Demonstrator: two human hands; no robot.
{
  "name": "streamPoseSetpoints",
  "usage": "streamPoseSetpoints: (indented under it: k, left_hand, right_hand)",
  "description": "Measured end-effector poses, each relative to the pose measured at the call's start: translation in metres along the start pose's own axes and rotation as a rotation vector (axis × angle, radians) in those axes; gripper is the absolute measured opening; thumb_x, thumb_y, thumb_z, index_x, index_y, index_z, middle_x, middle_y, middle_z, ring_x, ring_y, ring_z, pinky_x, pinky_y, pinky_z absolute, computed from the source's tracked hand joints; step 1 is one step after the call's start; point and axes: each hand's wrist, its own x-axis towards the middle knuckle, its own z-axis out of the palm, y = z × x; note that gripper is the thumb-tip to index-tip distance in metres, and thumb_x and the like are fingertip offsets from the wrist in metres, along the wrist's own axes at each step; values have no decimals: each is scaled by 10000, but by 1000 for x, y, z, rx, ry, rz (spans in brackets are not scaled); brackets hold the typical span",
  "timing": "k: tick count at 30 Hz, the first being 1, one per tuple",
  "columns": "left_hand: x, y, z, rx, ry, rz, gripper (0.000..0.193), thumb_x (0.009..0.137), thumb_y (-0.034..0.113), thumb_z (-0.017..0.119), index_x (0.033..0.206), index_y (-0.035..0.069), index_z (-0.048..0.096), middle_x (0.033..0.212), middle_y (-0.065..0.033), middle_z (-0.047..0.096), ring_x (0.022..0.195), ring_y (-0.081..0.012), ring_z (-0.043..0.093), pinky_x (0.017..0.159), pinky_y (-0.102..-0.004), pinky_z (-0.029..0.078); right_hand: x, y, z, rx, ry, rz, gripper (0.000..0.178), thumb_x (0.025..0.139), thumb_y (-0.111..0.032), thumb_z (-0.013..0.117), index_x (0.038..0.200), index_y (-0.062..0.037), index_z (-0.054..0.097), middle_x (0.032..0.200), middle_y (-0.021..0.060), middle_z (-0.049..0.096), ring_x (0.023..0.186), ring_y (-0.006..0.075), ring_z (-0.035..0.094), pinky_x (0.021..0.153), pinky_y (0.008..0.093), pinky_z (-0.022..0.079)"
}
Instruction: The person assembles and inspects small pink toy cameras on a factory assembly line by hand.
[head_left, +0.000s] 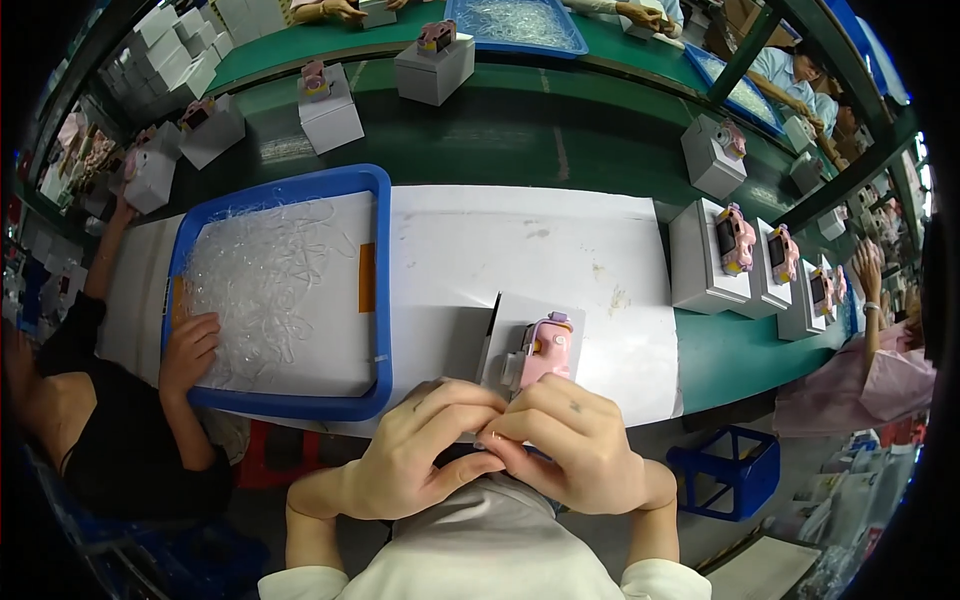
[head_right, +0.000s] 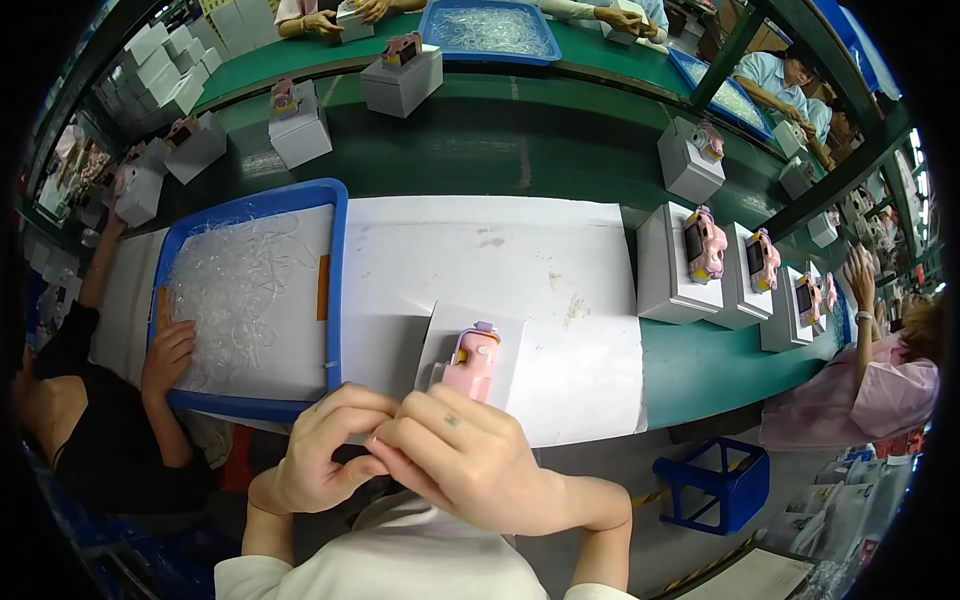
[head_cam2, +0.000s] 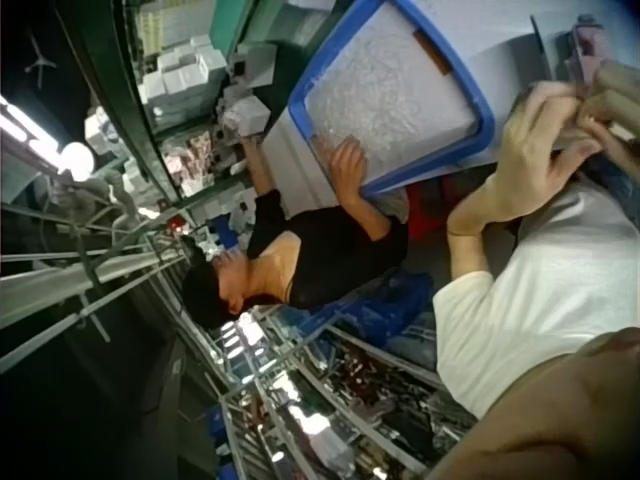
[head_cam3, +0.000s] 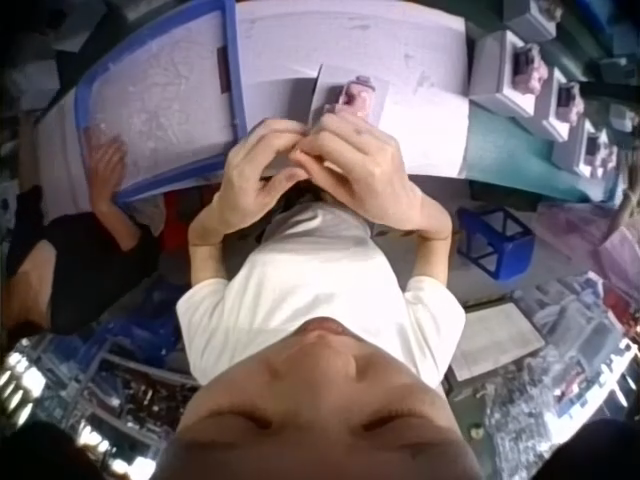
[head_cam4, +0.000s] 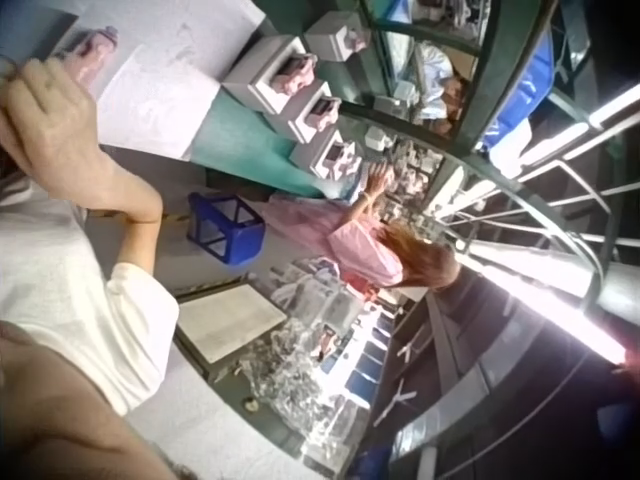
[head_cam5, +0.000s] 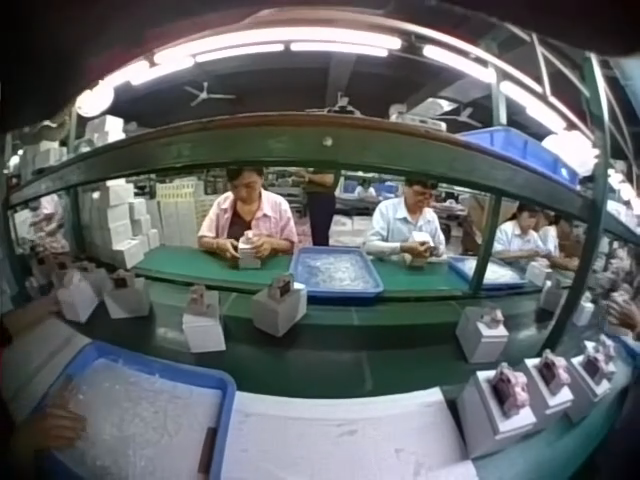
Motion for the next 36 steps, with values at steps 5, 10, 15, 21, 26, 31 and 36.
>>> streamPoseSetpoints:
  k: [5, 10, 15, 21, 26, 31, 36]
  left_hand:
    - [-10, -6, -1, -137, -117, 154, 161, 780, 143, 597, 848, 17, 525, 824, -84, 552, 748, -200, 499, 725, -305, 413]
    - [-24, -10, 3, -1158, -228, -58, 50, 793, 84, 528, 796, 57, 485, 723, -73, 536, 686, -183, 502, 731, -339, 424]
    - [-20, -31, -7, -1976, -222, -65, 116, 744, 62, 523, 811, 83, 431, 497, -4, 439, 458, -133, 449, 555, -277, 430]
    - [-14, -16, -6, -795, -796, -433, 182, 769, 6, 504, 934, 5, 427, 513, 12, 450, 368, -83, 305, 391, -196, 273]
    - [-27, -30, -36, -918, -755, -268, 112, 795, 14, 475, 801, -72, 547, 568, -41, 527, 357, -98, 298, 360, -215, 261]
    - [-76, 1, -83, -1339, -104, -34, 106, 678, -77, 463, 642, -102, 559, 420, -86, 432, 298, -134, 242, 327, -220, 230]
    - [22, -34, -14, -1008, 238, -127, 64, 631, -44, 502, 615, 14, 523, 522, -43, 489, 392, -87, 318, 402, -207, 310]
  right_hand:
    - [-16, -14, -5, -47, -100, 25, 42, 723, 2, 602, 699, -20, 576, 728, 42, 533, 583, 151, 431, 516, 232, 383]
    - [-26, -9, 1, 680, -2, 12, 141, 712, -63, 620, 593, -36, 551, 626, 46, 511, 530, 159, 416, 542, 269, 407]
    - [-55, 6, 7, 1532, 68, 100, 158, 728, -92, 595, 600, -29, 527, 568, 39, 491, 509, 176, 419, 535, 314, 394]
    - [-67, 13, -13, 1570, -111, 340, 242, 731, -152, 586, 548, -44, 472, 467, 25, 442, 445, 157, 378, 487, 287, 340]
    - [-91, 16, -46, 1464, 262, 128, 332, 822, -223, 492, 523, -87, 441, 386, -25, 324, 316, 91, 183, 360, 245, 265]
    - [-151, 1, -137, 1331, 774, -85, 376, 859, -240, 410, 494, -163, 360, 312, -80, 210, 246, 12, 118, 283, 176, 245]
    - [-58, 57, -72, 1183, 460, 328, 289, 809, -227, 425, 542, -162, 338, 423, -89, 211, 347, 41, 163, 465, 166, 310]
